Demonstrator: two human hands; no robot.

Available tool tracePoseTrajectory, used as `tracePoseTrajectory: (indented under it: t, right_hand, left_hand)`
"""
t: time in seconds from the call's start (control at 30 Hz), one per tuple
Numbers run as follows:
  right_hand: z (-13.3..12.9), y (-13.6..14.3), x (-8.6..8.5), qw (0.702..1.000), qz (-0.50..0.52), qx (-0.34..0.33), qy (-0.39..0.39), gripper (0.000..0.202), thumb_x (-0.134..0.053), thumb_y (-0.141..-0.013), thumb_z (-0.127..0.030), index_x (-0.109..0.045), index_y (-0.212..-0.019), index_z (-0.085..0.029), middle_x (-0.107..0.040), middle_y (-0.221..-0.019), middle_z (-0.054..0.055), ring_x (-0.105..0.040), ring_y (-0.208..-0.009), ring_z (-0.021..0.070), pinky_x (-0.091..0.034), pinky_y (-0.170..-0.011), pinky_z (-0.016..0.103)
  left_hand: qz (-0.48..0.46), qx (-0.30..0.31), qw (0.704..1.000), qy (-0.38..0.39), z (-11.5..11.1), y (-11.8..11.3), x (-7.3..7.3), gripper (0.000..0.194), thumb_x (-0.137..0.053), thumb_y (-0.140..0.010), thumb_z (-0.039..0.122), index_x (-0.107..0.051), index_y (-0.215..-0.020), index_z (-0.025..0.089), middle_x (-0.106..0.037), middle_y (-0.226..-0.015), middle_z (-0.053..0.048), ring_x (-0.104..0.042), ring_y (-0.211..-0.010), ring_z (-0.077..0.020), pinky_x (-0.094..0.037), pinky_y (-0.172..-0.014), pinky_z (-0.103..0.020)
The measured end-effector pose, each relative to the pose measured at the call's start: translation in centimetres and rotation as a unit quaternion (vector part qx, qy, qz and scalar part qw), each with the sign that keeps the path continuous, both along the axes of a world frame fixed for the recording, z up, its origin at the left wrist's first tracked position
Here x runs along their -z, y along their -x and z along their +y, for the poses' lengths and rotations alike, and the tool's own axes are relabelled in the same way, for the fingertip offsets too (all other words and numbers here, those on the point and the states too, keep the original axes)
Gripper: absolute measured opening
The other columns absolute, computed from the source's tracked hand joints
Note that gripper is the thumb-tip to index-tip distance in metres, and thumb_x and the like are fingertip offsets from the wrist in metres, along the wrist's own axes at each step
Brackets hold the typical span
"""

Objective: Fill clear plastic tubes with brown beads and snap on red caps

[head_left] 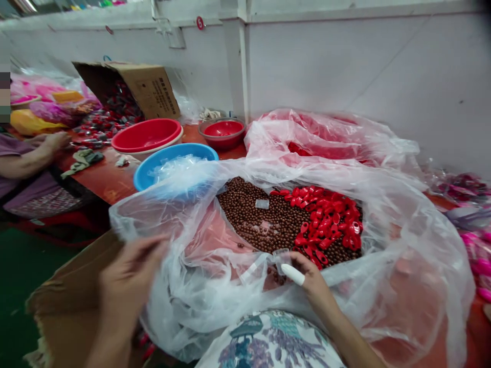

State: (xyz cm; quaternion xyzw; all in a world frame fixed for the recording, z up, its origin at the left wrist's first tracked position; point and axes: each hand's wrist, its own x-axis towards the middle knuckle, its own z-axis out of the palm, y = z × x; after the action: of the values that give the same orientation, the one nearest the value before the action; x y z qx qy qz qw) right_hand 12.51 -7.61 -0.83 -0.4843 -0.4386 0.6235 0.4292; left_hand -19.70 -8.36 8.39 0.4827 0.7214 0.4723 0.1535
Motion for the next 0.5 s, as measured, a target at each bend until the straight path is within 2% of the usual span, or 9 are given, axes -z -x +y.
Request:
tracePoseTrajectory:
  t: [0.03,0.1,0.17,0.2,0.27,0.33,0.37,0.43,0.5]
  right_hand:
    - [0.1,0.8,-0.2,1.000,0.025,-0.001,0.010,0.032,-0.070,-0.066,-0.038,-0.058,-0.092,-0.022,-0.062,-0.075,0.000,-0.058,-0.063,0.0152,-0.046,-0.058,0.027]
    - [0.4,2.2,-0.3,0.999,0.046,0.005,0.016,0.032,-0.071,-0.065,-0.038,-0.055,-0.087,-0.022,-0.059,-0.068,-0.003,-0.054,-0.053,0.0123,-0.043,-0.049,0.023]
    - [0.6,2.9,0.0,1.000,0.022,0.012,0.003,0.030,-0.071,-0.065,-0.039,-0.054,-0.082,-0.021,-0.058,-0.063,-0.004,-0.053,-0.050,0.0118,-0.042,-0.046,0.022]
    - [0.7,2.8,0.2,1.000,-0.008,0.012,-0.011,0.028,-0.069,-0.067,-0.039,-0.054,-0.080,-0.021,-0.058,-0.062,-0.004,-0.053,-0.051,0.0121,-0.042,-0.047,0.022]
    - [0.9,1.9,0.4,0.993,-0.097,-0.009,-0.059,0.021,-0.065,-0.071,-0.037,-0.056,-0.082,-0.021,-0.061,-0.066,-0.003,-0.057,-0.056,0.0137,-0.045,-0.051,0.023]
    - [1.2,0.2,0.5,0.965,-0.222,-0.041,-0.133,0.015,-0.060,-0.076,-0.028,-0.060,-0.089,-0.022,-0.066,-0.077,-0.001,-0.060,-0.068,0.0160,-0.047,-0.062,0.026]
    - [1.4,-0.8,0.5,0.939,-0.291,-0.053,-0.175,0.018,-0.057,-0.077,-0.021,-0.061,-0.094,-0.023,-0.066,-0.085,0.001,-0.060,-0.076,0.0174,-0.047,-0.069,0.028]
    - [1.7,-2.8,0.7,0.868,-0.428,-0.054,-0.248,0.031,-0.050,-0.074,-0.007,-0.062,-0.098,-0.023,-0.065,-0.094,0.004,-0.058,-0.087,0.0203,-0.045,-0.078,0.032]
    - [2.0,-4.2,1.0,0.798,-0.529,-0.054,-0.284,0.043,-0.046,-0.068,0.001,-0.062,-0.101,-0.022,-0.064,-0.095,0.007,-0.056,-0.087,0.0221,-0.044,-0.078,0.034]
  left_hand:
    - [-0.026,0.105,0.993,0.041,0.5,-3.1,0.1,0.027,-0.063,-0.070,0.041,-0.066,-0.092,0.025,-0.066,-0.094,0.001,-0.057,-0.091,-0.0210,-0.044,-0.086,-0.032]
    - [-0.095,0.270,0.948,0.139,1.3,-8.8,1.2,0.030,-0.063,-0.071,0.039,-0.068,-0.096,0.023,-0.066,-0.102,-0.004,-0.057,-0.094,-0.0239,-0.046,-0.083,-0.033]
    - [-0.156,0.325,0.917,0.174,1.8,-12.9,3.1,0.035,-0.061,-0.073,0.038,-0.066,-0.104,0.023,-0.064,-0.107,-0.006,-0.057,-0.097,-0.0239,-0.046,-0.083,-0.033]
    - [-0.193,0.330,0.907,0.178,2.1,-14.2,4.2,0.037,-0.061,-0.073,0.037,-0.064,-0.107,0.022,-0.064,-0.108,-0.007,-0.057,-0.096,-0.0230,-0.047,-0.082,-0.032]
    - [-0.256,0.335,0.885,0.197,2.8,-15.4,6.1,0.040,-0.060,-0.074,0.037,-0.061,-0.110,0.019,-0.064,-0.107,-0.008,-0.059,-0.091,-0.0212,-0.048,-0.077,-0.031]
    - [-0.270,0.337,0.874,0.225,3.8,-15.0,7.4,0.043,-0.060,-0.073,0.037,-0.059,-0.111,0.017,-0.065,-0.101,-0.008,-0.059,-0.083,-0.0192,-0.048,-0.069,-0.028]
    - [-0.252,0.338,0.875,0.238,4.4,-14.5,7.8,0.043,-0.060,-0.072,0.037,-0.059,-0.110,0.016,-0.065,-0.097,-0.008,-0.059,-0.078,-0.0181,-0.048,-0.065,-0.027]
    - [-0.170,0.347,0.885,0.259,5.9,-13.2,8.4,0.039,-0.062,-0.069,0.035,-0.062,-0.103,0.016,-0.065,-0.085,-0.005,-0.057,-0.070,-0.0159,-0.044,-0.060,-0.024]
    - [-0.065,0.365,0.886,0.280,7.5,-12.4,8.8,0.029,-0.063,-0.066,0.033,-0.066,-0.090,0.017,-0.064,-0.076,-0.002,-0.055,-0.067,-0.0151,-0.040,-0.060,-0.023]
